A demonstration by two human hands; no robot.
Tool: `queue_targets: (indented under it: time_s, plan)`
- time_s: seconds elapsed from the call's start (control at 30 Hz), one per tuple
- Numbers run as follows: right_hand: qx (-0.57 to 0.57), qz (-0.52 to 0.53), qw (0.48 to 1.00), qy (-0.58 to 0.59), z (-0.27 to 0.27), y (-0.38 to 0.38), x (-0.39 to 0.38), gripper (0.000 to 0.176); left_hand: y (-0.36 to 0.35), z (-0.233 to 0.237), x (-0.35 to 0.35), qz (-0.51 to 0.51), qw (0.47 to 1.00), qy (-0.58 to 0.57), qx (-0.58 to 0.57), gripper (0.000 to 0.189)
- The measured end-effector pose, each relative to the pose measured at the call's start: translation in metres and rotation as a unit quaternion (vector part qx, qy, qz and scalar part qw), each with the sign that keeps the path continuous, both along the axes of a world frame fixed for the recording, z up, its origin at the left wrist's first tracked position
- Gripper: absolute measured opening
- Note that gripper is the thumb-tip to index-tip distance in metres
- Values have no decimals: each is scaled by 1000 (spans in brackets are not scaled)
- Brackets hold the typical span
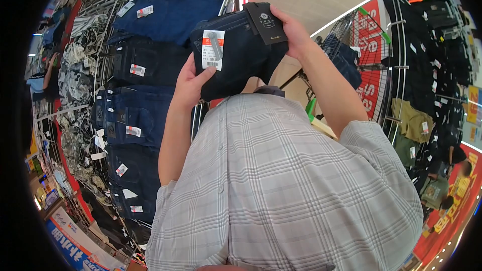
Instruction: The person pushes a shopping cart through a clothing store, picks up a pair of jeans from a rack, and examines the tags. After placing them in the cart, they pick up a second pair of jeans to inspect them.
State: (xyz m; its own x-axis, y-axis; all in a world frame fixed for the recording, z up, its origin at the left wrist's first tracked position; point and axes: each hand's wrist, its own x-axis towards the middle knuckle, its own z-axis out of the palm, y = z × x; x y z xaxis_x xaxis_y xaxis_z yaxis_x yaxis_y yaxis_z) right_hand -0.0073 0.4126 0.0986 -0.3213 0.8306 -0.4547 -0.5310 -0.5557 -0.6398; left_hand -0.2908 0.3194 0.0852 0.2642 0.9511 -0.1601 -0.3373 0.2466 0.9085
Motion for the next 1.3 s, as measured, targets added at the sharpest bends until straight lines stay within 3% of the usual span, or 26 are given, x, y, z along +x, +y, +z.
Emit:
queue_targets:
  time_s: [1.07,1.3]
  plan:
    - [2,-4,1000,0,-1,3,1,39,-5,5,0,-12,1000,-9,4,72]
    - [-7,-9,1000,3,-3,4,0,48,-4,3,-1,-14,1000,-9,5,73]
